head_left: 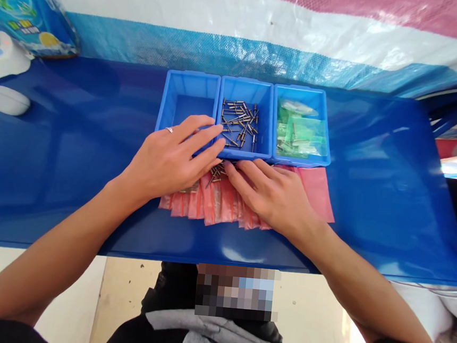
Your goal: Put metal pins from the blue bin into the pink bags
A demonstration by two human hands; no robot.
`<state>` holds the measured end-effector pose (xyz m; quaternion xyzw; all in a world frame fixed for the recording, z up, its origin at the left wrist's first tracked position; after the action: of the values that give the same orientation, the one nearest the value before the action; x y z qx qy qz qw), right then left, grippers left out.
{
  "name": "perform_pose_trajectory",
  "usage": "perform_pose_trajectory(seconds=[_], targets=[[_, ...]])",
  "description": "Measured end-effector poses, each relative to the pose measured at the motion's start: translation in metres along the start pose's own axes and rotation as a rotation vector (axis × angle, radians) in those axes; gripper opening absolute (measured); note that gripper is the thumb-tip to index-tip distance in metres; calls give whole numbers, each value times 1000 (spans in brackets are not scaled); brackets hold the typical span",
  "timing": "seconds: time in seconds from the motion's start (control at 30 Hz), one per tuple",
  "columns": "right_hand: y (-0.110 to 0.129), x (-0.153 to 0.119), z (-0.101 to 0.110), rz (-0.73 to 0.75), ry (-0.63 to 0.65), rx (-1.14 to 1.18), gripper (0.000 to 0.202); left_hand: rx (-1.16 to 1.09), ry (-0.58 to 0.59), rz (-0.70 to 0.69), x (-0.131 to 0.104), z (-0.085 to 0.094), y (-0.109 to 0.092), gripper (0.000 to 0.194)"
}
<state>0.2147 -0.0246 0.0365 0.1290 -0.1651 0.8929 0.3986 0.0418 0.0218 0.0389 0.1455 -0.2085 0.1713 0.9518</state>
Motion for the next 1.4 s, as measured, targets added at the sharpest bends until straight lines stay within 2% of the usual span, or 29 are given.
perform_pose_trajectory(seconds=[0.23, 0.37, 0.43, 0.6, 0.67, 0.73, 0.87, 0.97, 1.03, 1.13, 1.23, 1.3, 1.4], targets=[[-6, -3, 9, 19, -29, 85, 26, 97, -25, -40, 2, 3, -1, 24], [-10, -5, 11, 2, -107, 291, 20, 129, -73, -74, 3, 2, -1, 26], [-16, -4, 13, -87, -183, 433, 18, 115, -98, -68, 2, 0, 0, 26], [-46, -4, 10, -559, -349, 863, 14, -1, -60, 23, -6, -7, 5, 26], [-56, -6, 2, -668, -391, 1048, 14, -40, -62, 41, -9, -7, 6, 27], [-60, -6, -7, -688, -383, 1182, 17, -50, -76, 49, -11, -7, 6, 26], [-60, -5, -16, -627, -303, 1271, 30, -42, -109, 52, -11, -7, 3, 27], [-57, -7, -7, -562, -280, 1184, 38, -56, -117, 67, -9, -8, 1, 28], [-54, -8, 8, -475, -318, 942, 37, -54, -123, 81, -7, -7, 1, 26], [-39, -10, 27, -186, -355, 476, 26, -43, -131, 79, -6, -6, -1, 23], [-22, -9, 21, 25, -197, 187, 21, -34, -129, 58, -7, -6, -1, 24], [-16, -8, 9, 50, -60, 95, 25, -28, -118, 56, -9, -7, -1, 25], [-10, -7, -2, 48, 14, 54, 28, -27, -120, 55, -10, -7, -1, 27]])
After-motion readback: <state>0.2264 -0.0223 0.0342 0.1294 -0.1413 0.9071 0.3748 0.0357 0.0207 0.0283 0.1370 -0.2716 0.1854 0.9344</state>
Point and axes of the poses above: each hand's wrist, its own x-axis towards the middle knuckle, its own z-axis out of the back of the hand, y = z × x, the point moved 5 cm from there along x, towards the middle knuckle, and after that the axes turned 9 degrees about -z, right-handed, at the moved point
